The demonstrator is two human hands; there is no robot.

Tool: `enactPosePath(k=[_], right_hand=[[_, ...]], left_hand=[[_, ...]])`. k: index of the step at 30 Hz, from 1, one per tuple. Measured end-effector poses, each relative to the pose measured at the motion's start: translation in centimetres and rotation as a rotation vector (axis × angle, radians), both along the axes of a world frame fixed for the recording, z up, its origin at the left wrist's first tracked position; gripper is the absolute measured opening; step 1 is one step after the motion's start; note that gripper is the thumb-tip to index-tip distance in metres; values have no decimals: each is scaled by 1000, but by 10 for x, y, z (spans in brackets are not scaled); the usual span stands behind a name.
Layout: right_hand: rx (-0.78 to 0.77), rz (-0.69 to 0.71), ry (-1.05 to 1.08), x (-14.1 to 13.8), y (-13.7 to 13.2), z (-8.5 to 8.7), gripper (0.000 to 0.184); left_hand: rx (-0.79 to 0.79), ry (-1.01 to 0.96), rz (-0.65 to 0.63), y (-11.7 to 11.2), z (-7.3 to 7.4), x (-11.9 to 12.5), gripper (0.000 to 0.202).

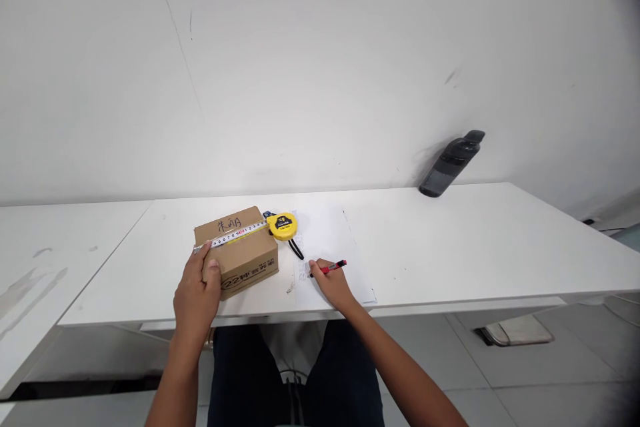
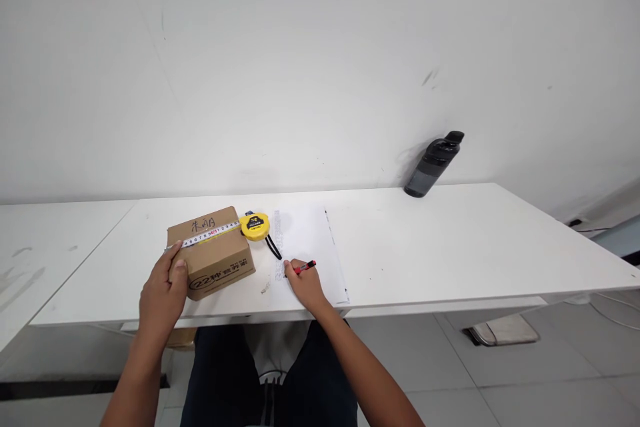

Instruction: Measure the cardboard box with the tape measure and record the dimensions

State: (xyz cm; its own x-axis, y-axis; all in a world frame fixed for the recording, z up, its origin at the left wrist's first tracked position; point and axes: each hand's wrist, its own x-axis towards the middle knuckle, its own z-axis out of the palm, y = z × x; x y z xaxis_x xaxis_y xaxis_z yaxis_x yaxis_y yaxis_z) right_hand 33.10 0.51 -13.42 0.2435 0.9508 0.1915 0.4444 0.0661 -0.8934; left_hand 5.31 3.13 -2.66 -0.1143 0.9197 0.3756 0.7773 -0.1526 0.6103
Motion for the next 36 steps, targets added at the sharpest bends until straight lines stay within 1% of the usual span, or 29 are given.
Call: enactPosePath(k=[2, 6, 9, 11, 13, 16, 17, 18, 20, 22, 23, 24, 25, 26, 28, 30, 31, 33, 34, 36], right_hand=[[7, -15, -4, 0, 0, 0, 43], [2, 41, 7, 2, 1, -1, 43], [4, 17, -5, 4, 2, -1, 43], [21, 29, -49, 2, 0, -2, 44], [74, 9, -144, -1, -3, -3, 45], [202, -91, -380, -7, -7, -6, 37], [220, -132, -479, -8, -7, -8, 33], [214, -179, -576, -9, -6, -10, 32], [133, -297, -729, -9, -2, -13, 40], [29, -411, -788, -8, 5, -14, 45], [-6, -444, -791, -6, 8, -13, 48], [-16, -454, -785, -5, 10, -10, 51], [9, -439, -773, -3, 12, -4, 55], [68, -399, -757, -3, 12, 4, 59], [257, -260, -738, -3, 10, 25, 66], [446, -102, -763, -6, 9, 51, 68], [515, -35, -794, -8, 8, 64, 67], [606, 78, -879, -12, 10, 86, 60], [635, 128, -914, -13, 12, 94, 57], [666, 216, -948, -15, 13, 104, 51]], left_hand=[[4, 2, -1, 0, 0, 0, 44], [-2, 2, -2, 1, -1, 0, 44], [0, -3, 1, 2, -3, -1, 43], [5, -3, 2, 2, -4, -2, 43], [13, -2, -2, 2, -6, -3, 43], [19, -9, -2, 1, -8, -5, 44], [17, -12, 1, 1, -8, -5, 44], [15, -15, 4, 0, -8, -6, 44], [11, -21, 2, -1, -8, -8, 44], [13, -24, -6, -3, -9, -10, 45], [13, -26, -11, -3, -9, -11, 45], [11, -27, -19, -3, -9, -12, 45], [9, -29, -29, -3, -9, -14, 46], [5, -29, -40, -3, -10, -15, 46], [-6, -32, -61, -2, -10, -17, 46], [-21, -33, -82, -2, -10, -19, 46], [-31, -34, -96, -1, -9, -20, 46], [-47, -39, -134, -1, -7, -22, 46], [-52, -45, -152, -2, -6, -23, 46], [-51, -59, -176, -3, -3, -25, 47]])
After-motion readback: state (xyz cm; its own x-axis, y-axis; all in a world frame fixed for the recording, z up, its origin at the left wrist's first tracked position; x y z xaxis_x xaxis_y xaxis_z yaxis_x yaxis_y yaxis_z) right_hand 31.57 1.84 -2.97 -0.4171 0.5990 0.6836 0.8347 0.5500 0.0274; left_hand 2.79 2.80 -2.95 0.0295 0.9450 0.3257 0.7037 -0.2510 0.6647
